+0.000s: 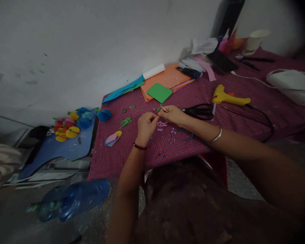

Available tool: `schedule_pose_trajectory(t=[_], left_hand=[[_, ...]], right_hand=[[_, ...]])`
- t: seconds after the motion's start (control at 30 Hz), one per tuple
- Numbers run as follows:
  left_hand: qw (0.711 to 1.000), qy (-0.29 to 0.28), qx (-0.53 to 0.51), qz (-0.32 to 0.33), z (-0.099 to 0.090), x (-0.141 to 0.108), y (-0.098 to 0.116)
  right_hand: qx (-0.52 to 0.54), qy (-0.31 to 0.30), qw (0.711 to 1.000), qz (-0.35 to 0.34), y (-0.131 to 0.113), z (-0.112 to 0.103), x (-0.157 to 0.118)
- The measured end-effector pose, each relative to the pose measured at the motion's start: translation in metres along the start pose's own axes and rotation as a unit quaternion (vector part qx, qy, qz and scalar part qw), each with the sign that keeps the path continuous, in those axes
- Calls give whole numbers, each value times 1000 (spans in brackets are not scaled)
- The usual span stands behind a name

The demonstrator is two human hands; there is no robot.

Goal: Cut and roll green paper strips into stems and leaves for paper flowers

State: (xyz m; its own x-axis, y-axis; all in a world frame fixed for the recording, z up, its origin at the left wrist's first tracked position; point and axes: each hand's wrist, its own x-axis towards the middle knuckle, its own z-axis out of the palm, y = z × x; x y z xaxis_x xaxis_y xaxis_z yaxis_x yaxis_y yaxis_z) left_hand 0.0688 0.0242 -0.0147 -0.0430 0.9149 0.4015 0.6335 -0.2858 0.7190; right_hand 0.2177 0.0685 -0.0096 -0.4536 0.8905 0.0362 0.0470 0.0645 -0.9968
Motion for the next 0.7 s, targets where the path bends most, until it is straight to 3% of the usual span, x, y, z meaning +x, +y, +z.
schedule_pose_trajectory(t=[0.1, 0.2, 0.37, 0.57, 0.7], left_hand=[[1000, -14, -1, 12, 0, 0, 1], [991, -53, -113, -51, -3, 2, 4], [931, -97, -310, -164, -11, 4, 5], [919, -153, -317, -178, -10, 2, 5], [911, -198, -314, -182, -11, 2, 6]], right_hand=[[-48, 5, 998, -31, 2, -1, 2], [-34, -16, 999, -22, 0, -4, 3], [74, 20, 997, 31, -6, -18, 8], [11, -111, 994, -15, -5, -15, 0], [-40, -155, 986, -40, -3, -11, -1]])
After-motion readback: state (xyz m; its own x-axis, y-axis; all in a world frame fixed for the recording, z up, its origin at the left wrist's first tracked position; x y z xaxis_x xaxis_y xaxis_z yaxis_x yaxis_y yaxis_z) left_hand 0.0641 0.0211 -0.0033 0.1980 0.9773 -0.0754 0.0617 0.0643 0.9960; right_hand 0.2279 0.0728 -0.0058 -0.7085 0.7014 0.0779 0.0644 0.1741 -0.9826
